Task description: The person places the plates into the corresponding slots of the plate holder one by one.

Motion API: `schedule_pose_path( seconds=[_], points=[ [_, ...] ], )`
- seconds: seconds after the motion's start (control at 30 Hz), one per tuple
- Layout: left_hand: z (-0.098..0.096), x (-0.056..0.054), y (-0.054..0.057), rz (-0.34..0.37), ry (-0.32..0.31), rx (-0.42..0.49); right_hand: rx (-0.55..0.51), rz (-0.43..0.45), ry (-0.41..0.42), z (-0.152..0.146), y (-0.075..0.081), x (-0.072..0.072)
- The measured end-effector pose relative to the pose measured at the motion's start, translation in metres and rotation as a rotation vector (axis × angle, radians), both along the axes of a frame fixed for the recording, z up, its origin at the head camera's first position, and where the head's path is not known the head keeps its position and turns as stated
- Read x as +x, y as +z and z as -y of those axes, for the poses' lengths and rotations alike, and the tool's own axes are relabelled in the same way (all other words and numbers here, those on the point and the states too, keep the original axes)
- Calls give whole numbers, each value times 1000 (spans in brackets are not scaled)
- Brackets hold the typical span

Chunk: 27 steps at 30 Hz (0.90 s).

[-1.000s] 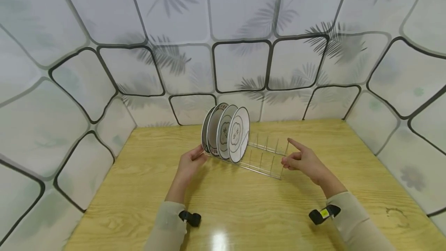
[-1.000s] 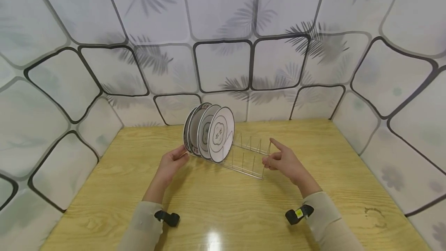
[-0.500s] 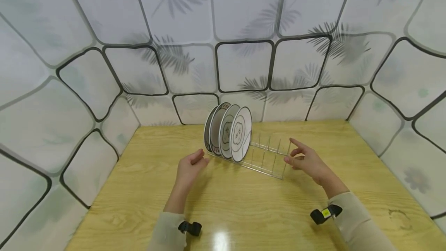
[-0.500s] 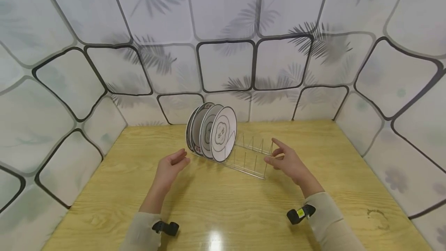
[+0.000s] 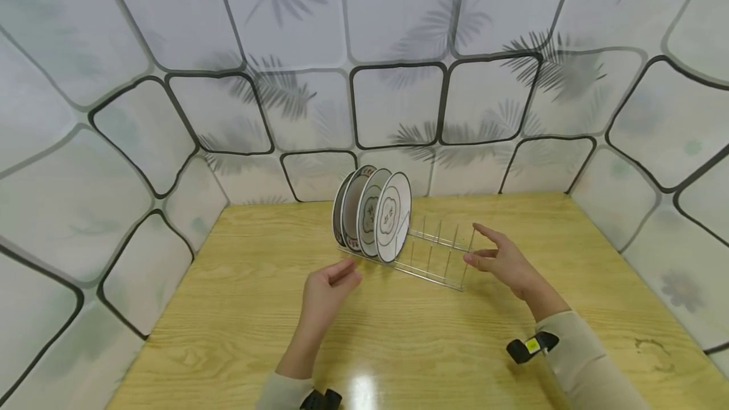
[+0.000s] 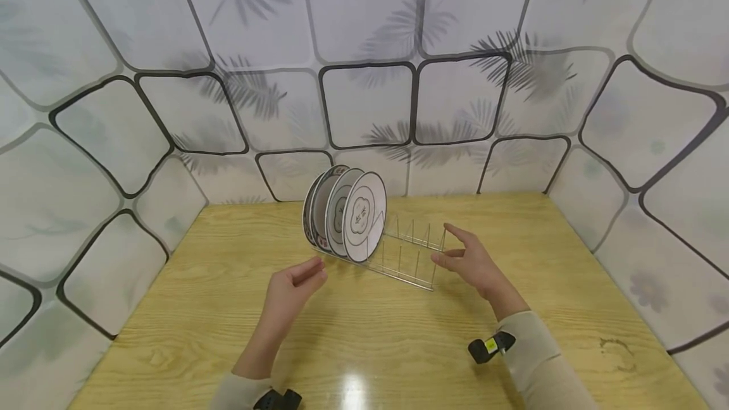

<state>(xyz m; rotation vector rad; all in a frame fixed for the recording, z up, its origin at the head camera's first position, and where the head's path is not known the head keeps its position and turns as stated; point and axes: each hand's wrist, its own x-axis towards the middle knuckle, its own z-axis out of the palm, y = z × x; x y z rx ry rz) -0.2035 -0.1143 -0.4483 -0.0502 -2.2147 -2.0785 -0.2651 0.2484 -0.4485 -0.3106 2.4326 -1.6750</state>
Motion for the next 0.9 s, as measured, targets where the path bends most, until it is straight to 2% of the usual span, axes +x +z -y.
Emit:
schedule_pose_path(
  seconds=[0.17,0.33,0.67,0.9],
  points=[
    [-15,5,5,-38,-72,-18,-9,2,0,-1,2,2],
    [-35,2,7,-73,-142,-70,-17,-15,22,-1,0,1],
    [-76,-23,2,-148,-201,-183,-36,-34,22,-4,-5,-3],
    [-98,-38,-5,-199,-167,-267,-28,-21,3,-7,-7,-6]
  ],
)
